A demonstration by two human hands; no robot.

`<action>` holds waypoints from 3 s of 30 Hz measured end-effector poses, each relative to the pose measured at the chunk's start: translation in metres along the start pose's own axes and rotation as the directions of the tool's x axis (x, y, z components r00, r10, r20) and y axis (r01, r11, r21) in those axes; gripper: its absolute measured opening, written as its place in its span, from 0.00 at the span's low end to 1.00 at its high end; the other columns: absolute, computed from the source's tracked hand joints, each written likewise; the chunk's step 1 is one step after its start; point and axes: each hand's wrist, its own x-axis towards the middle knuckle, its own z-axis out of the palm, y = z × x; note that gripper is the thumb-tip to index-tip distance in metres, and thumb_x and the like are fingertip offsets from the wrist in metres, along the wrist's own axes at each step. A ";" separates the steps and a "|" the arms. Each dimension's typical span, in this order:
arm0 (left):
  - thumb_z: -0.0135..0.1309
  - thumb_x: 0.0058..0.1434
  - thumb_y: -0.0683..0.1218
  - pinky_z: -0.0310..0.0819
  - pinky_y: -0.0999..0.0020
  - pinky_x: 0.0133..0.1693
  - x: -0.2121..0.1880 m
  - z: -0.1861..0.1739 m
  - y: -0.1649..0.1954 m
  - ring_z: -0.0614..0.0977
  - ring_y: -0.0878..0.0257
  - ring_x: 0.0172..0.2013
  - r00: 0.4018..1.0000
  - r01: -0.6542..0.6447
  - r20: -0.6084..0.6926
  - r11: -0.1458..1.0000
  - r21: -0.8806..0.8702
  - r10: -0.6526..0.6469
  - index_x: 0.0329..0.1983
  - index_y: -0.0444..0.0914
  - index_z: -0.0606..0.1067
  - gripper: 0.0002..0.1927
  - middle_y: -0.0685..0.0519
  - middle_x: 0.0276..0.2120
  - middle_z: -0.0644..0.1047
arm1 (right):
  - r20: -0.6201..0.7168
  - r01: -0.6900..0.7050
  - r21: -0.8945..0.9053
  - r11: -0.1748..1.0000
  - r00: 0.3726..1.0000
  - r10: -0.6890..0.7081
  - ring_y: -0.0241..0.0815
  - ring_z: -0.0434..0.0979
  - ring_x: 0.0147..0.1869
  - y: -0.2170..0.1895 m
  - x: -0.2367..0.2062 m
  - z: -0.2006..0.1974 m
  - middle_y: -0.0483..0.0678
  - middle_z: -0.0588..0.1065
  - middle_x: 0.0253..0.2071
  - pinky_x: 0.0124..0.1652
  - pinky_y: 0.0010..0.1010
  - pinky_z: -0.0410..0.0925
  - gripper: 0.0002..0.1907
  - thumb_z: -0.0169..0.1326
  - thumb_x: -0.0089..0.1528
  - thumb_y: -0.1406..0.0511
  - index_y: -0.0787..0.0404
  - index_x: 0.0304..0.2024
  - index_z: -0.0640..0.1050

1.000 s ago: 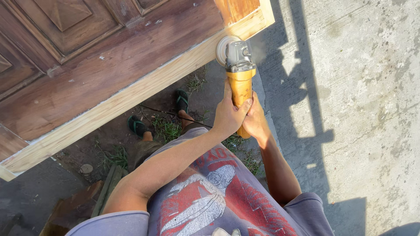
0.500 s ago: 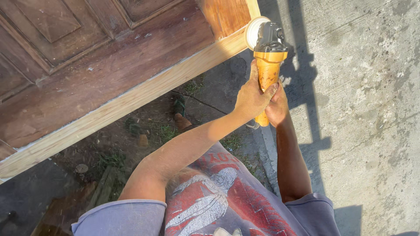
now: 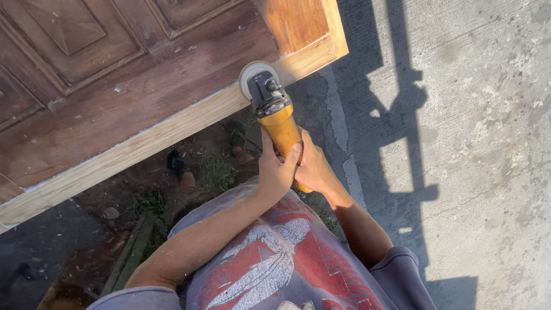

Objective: The person uses an angle grinder with a sanding disc to sand the wooden edge and surface of a paneled door, moving along the frame and edges. They then set the grinder down, unplug its power cord, and walk away across the workshop floor.

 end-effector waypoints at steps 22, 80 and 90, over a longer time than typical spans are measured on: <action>0.55 0.75 0.50 0.77 0.59 0.61 0.028 0.045 0.016 0.81 0.48 0.60 0.966 -0.254 0.006 0.949 -0.189 0.259 0.82 0.32 0.45 0.43 0.35 0.63 0.75 | -0.065 -0.017 0.037 0.999 0.998 0.020 0.42 0.78 0.56 0.015 0.016 -0.041 0.51 0.76 0.51 0.53 0.36 0.70 0.32 0.64 0.57 0.63 0.63 0.61 0.67; 0.57 0.64 0.55 0.76 0.51 0.53 -0.052 -0.118 -0.030 0.82 0.37 0.51 0.992 -0.029 -0.119 0.995 0.091 0.040 0.78 0.27 0.40 0.53 0.30 0.53 0.76 | 0.007 0.108 -0.037 0.993 0.994 -0.108 0.46 0.78 0.59 -0.021 -0.022 0.135 0.53 0.76 0.55 0.55 0.36 0.71 0.28 0.60 0.62 0.64 0.63 0.62 0.68; 0.56 0.64 0.53 0.80 0.60 0.47 -0.120 -0.253 -0.052 0.86 0.46 0.45 0.975 0.081 -0.208 0.996 -0.022 -0.084 0.77 0.30 0.40 0.50 0.33 0.49 0.79 | 0.219 0.187 -0.107 0.977 0.962 -0.160 0.51 0.80 0.61 -0.075 -0.042 0.266 0.57 0.77 0.56 0.55 0.39 0.72 0.34 0.59 0.61 0.63 0.63 0.67 0.62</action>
